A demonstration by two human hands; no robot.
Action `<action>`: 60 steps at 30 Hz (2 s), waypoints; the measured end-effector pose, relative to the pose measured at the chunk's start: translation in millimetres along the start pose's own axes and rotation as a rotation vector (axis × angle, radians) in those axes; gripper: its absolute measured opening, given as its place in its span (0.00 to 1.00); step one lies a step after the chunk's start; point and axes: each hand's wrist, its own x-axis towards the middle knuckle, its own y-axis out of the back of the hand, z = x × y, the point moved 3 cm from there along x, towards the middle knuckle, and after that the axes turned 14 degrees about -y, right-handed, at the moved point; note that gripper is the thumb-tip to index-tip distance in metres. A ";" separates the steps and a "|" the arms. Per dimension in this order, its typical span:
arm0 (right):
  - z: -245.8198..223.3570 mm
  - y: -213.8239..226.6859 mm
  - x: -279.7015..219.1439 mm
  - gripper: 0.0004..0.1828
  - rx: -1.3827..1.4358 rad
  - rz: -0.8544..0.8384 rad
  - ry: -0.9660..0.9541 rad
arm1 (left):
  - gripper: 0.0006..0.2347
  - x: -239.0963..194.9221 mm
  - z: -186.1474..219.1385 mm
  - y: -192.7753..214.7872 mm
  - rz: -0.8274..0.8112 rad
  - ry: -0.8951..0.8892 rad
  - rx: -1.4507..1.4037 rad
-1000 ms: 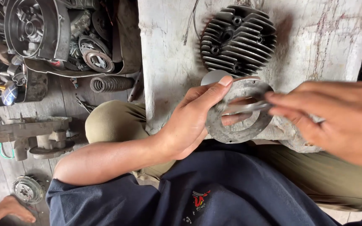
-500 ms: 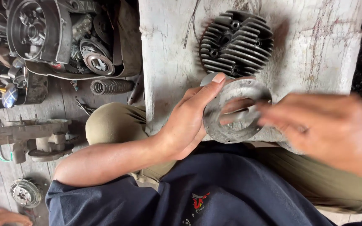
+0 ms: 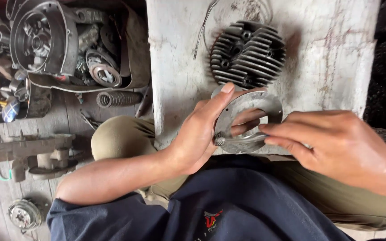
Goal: Cleaning a metal engine component using a small brush to remove debris or carbon buildup.
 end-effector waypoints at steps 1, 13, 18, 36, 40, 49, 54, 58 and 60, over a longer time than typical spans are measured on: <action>0.2 6.0 0.8 0.06 -0.009 0.004 0.000 | 0.27 0.5 -3.3 1.7 -0.009 -0.004 -0.001; 12.4 4.0 -1.1 0.16 0.065 0.082 -0.112 | 0.12 1.1 0.0 3.4 0.274 0.096 0.091; 13.2 20.6 4.5 0.10 0.039 0.231 -0.111 | 0.16 -0.3 2.5 -3.2 0.040 -0.119 -0.037; 10.5 30.6 6.6 0.10 0.043 0.269 -0.206 | 0.14 9.4 2.7 10.4 0.009 -0.316 -0.143; 18.1 34.8 -0.5 0.08 0.003 0.311 -0.274 | 0.12 7.0 9.2 16.2 0.047 -0.273 -0.091; 25.7 36.5 -13.1 0.08 0.022 0.289 -0.366 | 0.13 8.6 14.8 20.8 -0.004 -0.505 -0.242; 25.2 35.2 -8.9 0.07 0.004 0.284 -0.354 | 0.21 1.8 19.8 11.8 -0.043 -0.494 -0.027; 21.9 34.1 -2.8 0.08 0.023 0.279 -0.332 | 0.22 1.2 20.4 11.3 -0.139 -0.616 0.002; 21.6 33.4 -1.5 0.07 -0.011 0.294 -0.310 | 0.23 0.7 20.8 9.6 -0.142 -0.614 0.014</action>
